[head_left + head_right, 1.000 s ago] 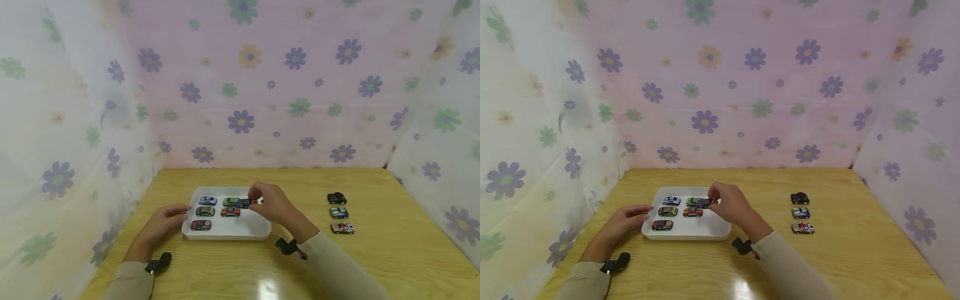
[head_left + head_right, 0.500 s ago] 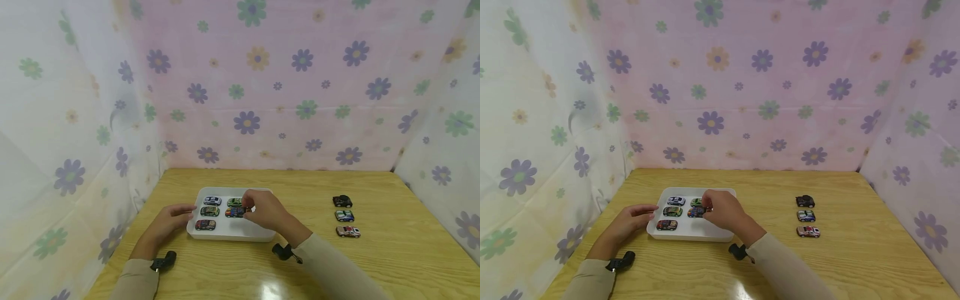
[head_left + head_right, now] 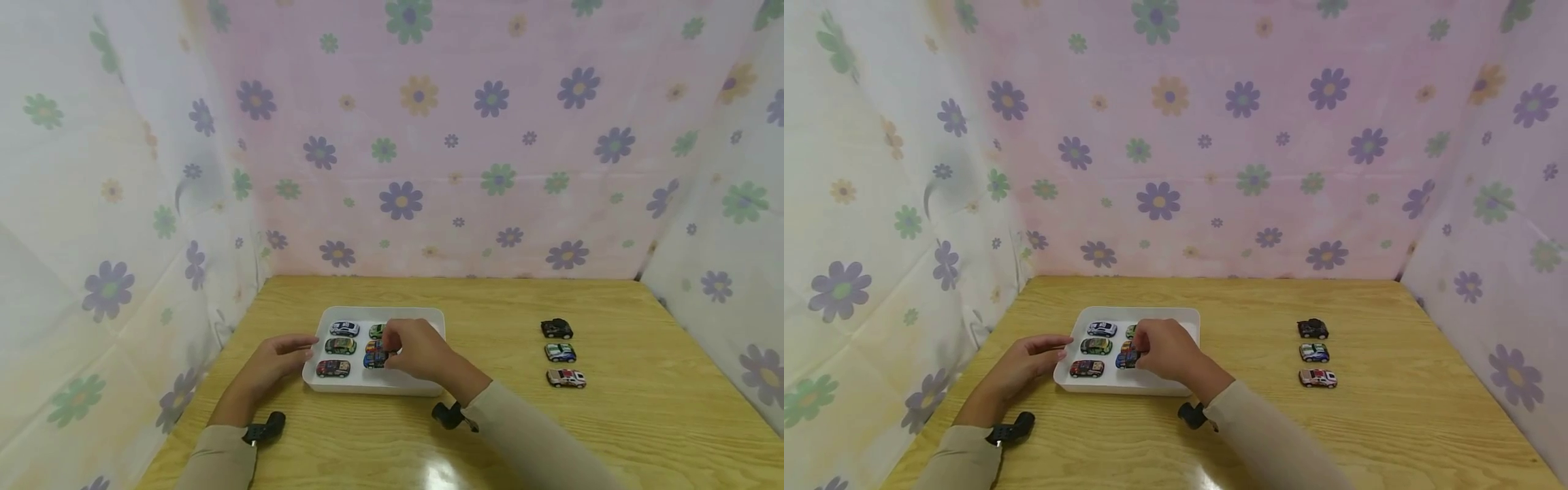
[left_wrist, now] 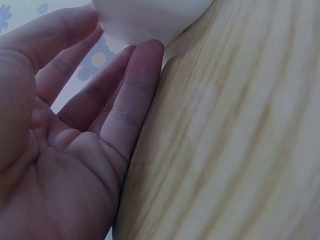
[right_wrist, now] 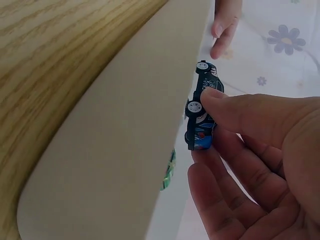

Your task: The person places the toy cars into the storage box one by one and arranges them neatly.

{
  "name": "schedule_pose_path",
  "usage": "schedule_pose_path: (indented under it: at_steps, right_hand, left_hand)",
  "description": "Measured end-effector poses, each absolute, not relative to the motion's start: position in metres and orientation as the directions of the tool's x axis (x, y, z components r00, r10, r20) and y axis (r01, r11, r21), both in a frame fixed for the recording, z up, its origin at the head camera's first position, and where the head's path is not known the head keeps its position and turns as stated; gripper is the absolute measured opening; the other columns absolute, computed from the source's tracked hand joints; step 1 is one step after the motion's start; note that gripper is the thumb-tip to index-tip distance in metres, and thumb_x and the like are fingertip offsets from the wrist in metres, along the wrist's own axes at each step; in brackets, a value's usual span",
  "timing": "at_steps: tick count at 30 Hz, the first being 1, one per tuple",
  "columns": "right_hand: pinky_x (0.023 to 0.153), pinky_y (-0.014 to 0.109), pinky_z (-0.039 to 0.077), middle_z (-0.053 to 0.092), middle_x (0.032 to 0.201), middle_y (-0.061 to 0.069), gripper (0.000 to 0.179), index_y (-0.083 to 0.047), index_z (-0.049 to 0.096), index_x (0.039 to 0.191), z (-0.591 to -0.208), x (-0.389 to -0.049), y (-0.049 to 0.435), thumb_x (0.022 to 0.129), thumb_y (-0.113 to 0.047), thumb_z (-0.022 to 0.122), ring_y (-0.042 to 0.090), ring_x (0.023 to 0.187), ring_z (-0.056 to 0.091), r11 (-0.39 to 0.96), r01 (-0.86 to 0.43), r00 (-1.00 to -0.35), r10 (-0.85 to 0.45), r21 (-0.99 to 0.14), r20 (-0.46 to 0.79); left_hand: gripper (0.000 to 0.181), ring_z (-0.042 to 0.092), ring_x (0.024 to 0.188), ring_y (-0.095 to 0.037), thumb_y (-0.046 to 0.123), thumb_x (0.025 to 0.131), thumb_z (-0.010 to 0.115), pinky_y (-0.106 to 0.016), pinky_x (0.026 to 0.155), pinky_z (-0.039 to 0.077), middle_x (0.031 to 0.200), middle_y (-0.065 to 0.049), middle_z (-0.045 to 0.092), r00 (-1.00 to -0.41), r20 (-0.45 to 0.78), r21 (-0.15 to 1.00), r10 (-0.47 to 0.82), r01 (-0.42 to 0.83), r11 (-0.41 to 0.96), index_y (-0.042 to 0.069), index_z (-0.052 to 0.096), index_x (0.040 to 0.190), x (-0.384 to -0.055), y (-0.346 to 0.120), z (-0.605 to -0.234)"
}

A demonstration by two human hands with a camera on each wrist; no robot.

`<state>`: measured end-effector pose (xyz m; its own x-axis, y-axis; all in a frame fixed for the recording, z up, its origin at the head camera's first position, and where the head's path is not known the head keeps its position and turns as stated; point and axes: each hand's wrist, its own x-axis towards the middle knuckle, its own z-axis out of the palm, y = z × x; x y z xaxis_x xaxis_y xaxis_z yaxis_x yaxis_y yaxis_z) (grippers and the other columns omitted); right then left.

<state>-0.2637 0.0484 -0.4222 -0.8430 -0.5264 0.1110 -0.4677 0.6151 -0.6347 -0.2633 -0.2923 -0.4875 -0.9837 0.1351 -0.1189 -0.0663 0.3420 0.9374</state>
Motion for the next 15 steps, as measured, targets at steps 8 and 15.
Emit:
schedule_pose_path:
  at_steps: [8,15]
  right_hand:
    - [0.074,0.025,0.052,0.070,0.087,-0.009,0.027,-0.018,0.067,0.090,-0.431,-0.263,0.042,0.078,-0.010,0.090,0.006,0.080,0.061,0.634,-0.444,-0.856,-0.509,-0.634,0.090]
    - [0.073,0.026,0.049,0.071,0.086,-0.006,0.027,-0.018,0.067,0.090,-0.437,-0.262,0.039,0.078,-0.008,0.089,0.007,0.077,0.059,0.649,-0.462,-0.850,-0.519,-0.604,0.092]
  left_hand:
    - [0.045,0.053,0.135,-0.022,0.034,0.095,0.076,-0.019,0.098,0.049,0.144,-0.009,0.064,-0.984,-0.114,0.934,0.136,-0.059,0.354,0.015,0.069,0.135,-0.262,-0.292,-0.486]
    - [0.045,0.055,0.133,-0.023,0.034,0.096,0.075,-0.021,0.097,0.051,0.143,-0.010,0.064,-0.984,-0.104,0.935,0.146,-0.047,0.351,0.013,0.069,0.135,-0.262,-0.292,-0.486]
